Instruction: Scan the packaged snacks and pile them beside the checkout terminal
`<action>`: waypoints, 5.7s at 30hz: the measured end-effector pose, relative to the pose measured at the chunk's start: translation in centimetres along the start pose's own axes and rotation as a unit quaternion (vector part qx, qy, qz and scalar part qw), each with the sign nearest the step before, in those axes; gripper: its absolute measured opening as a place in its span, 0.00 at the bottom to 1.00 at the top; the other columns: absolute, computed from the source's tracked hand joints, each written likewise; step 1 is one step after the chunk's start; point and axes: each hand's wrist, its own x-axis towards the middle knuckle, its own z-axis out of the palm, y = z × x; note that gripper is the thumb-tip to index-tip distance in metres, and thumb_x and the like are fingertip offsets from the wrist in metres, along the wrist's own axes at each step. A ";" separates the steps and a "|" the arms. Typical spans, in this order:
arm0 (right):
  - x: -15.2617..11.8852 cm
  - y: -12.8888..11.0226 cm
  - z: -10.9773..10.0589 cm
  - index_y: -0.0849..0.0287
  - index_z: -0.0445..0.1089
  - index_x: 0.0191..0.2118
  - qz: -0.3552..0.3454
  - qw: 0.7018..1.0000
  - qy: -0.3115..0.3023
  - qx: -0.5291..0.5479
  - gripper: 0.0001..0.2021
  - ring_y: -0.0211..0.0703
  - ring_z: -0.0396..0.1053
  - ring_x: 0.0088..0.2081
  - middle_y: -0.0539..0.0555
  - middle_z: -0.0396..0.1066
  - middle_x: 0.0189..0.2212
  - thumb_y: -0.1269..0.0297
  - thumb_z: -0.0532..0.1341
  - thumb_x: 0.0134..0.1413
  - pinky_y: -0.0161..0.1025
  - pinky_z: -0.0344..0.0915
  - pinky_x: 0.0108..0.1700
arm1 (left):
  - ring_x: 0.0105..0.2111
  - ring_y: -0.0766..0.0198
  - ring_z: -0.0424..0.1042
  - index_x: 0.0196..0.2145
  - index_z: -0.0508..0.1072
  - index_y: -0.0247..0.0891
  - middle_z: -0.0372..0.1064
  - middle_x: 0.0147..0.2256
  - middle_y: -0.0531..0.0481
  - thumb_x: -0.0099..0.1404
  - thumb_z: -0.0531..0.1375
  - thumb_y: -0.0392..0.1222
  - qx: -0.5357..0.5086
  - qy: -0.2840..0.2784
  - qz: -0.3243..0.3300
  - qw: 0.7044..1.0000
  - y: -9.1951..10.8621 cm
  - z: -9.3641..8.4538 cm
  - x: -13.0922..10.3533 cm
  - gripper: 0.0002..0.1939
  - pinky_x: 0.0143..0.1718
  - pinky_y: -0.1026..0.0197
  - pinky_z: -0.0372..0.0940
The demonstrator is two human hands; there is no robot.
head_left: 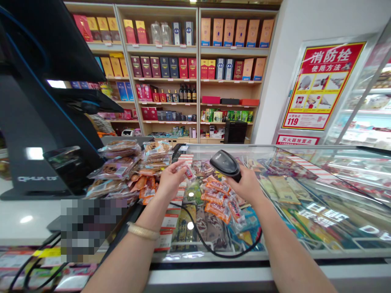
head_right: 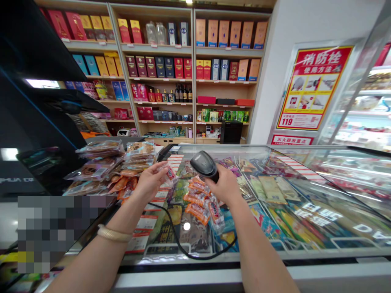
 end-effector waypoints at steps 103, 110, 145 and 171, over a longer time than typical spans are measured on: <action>0.0 -0.4 0.2 0.58 0.71 0.34 -0.018 1.000 0.006 0.002 0.09 0.47 0.71 0.33 0.56 0.74 0.30 0.61 0.58 0.48 0.39 0.64 0.36 | 0.37 0.56 0.71 0.38 0.72 0.38 0.71 0.33 0.47 0.53 0.60 0.43 0.445 0.172 0.279 0.834 4.1 -2.1 -0.4 0.13 0.42 0.54 0.65; -0.2 -1.3 0.1 0.57 0.71 0.37 -0.076 0.991 -0.088 0.059 0.10 0.48 0.72 0.37 0.56 0.76 0.35 0.66 0.59 0.46 0.40 0.66 0.42 | 0.28 0.66 0.71 0.31 0.67 0.37 0.70 0.29 0.54 0.40 0.69 0.44 -0.006 0.050 0.102 0.994 2.5 -0.4 -0.2 0.21 0.31 0.63 0.67; 0.1 0.5 0.2 0.58 0.70 0.33 -0.005 0.999 0.047 -0.010 0.08 0.48 0.72 0.31 0.55 0.75 0.29 0.62 0.58 0.47 0.39 0.64 0.35 | 0.33 0.64 0.73 0.34 0.62 0.41 0.67 0.29 0.56 0.51 0.66 0.45 0.139 -0.096 0.050 0.984 -5.3 2.6 -1.9 0.17 0.40 0.58 0.68; 0.0 0.3 0.8 0.58 0.70 0.33 -0.039 0.999 0.016 0.000 0.07 0.48 0.72 0.33 0.56 0.75 0.30 0.63 0.58 0.48 0.39 0.64 0.35 | 0.53 0.41 0.64 0.55 0.70 0.37 0.66 0.53 0.34 0.62 0.56 0.45 0.738 0.175 0.216 0.615 5.1 -5.3 -3.6 0.24 0.52 0.43 0.58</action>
